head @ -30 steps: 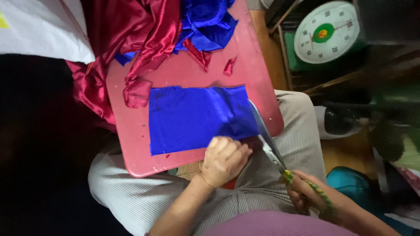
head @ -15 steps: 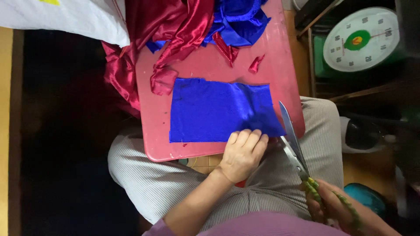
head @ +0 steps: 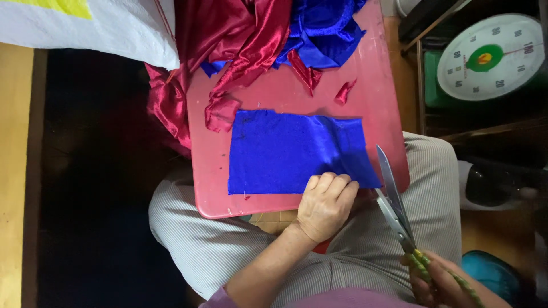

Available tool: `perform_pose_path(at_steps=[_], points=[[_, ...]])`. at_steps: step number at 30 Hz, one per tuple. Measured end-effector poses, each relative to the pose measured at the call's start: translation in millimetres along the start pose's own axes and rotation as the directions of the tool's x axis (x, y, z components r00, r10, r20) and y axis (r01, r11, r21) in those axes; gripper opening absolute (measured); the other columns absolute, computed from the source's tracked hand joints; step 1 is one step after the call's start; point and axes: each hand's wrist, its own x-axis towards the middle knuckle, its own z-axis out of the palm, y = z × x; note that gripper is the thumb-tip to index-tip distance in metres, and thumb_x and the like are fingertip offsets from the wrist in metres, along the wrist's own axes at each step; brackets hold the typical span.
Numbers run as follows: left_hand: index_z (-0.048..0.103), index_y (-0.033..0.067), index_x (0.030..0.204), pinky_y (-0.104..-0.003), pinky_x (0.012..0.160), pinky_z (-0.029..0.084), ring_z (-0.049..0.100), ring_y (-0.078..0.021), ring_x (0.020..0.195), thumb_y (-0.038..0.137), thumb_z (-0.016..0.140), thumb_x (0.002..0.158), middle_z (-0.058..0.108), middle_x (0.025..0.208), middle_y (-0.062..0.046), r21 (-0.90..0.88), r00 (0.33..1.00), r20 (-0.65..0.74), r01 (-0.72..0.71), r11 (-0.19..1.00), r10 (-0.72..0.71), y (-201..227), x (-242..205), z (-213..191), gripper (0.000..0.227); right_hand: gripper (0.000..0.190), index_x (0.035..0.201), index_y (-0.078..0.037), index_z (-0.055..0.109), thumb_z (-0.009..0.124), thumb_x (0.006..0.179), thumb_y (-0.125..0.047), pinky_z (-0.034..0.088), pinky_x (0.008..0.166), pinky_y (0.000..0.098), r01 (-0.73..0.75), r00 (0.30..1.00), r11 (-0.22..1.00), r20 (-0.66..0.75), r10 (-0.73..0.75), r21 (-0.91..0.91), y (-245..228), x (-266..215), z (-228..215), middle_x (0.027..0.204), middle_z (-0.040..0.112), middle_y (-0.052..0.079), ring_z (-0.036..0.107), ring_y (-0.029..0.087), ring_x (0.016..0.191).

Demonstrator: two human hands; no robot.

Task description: The person places a white paper template on a blue fabric and traces its outline with a black marker. They then use scissors to cut the blue fabric along the marked lines.

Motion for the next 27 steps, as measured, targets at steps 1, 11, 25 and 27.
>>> perform_pose_path(at_steps=[1, 11, 25, 27], points=[[0.067, 0.0081, 0.102, -0.041, 0.071, 0.04, 0.056, -0.0261, 0.084, 0.01, 0.058, 0.1, 0.064, 0.104, -0.007, -0.019, 0.999, 0.032, 0.001, 1.0, 0.0, -1, 0, -2, 0.01, 0.069, 0.133, 0.014, 0.065, 0.051, 0.097, -0.043, 0.032, 0.048, 0.0422, 0.044, 0.999, 0.998, -0.014, -0.044, 0.033, 3, 0, 3, 0.072, 0.046, 0.019, 0.039, 0.03, 0.055], [0.067, 0.0078, 0.105, -0.04, 0.078, 0.046, 0.063, -0.0268, 0.094, 0.011, 0.06, 0.099, 0.071, 0.115, -0.007, -0.068, 0.999, 0.049, -0.014, 0.998, 0.018, -3, -4, 3, 0.01, 0.059, 0.127, 0.003, 0.072, 0.047, 0.099, -0.043, 0.035, 0.061, 0.0357, 0.037, 0.999, 0.945, -0.014, -0.044, -0.326, -62, -4, 2, 0.078, 0.054, 0.014, 0.046, 0.023, 0.065], [0.066, 0.0077, 0.108, -0.041, 0.083, 0.047, 0.063, -0.0267, 0.099, 0.01, 0.061, 0.098, 0.072, 0.124, -0.007, -0.109, 0.997, 0.077, -0.008, 0.994, 0.016, -7, -9, 7, 0.012, 0.033, 0.113, -0.009, 0.073, 0.063, 0.097, -0.036, 0.038, 0.054, 0.0333, -0.064, 0.991, 0.696, -0.126, -0.038, -0.715, -127, -9, 43, 0.066, 0.053, 0.009, 0.047, 0.021, 0.055], [0.066, 0.0079, 0.109, -0.041, 0.085, 0.047, 0.063, -0.0265, 0.1, 0.011, 0.062, 0.097, 0.071, 0.125, -0.006, -0.113, 0.996, 0.093, 0.0, 0.994, 0.011, -6, -8, 7, 0.013, 0.04, 0.128, -0.011, 0.074, 0.064, 0.096, -0.032, 0.037, 0.053, 0.0332, -0.087, 0.99, 0.728, -0.142, -0.015, -0.68, -129, -8, 42, 0.067, 0.052, 0.01, 0.046, 0.021, 0.056]])
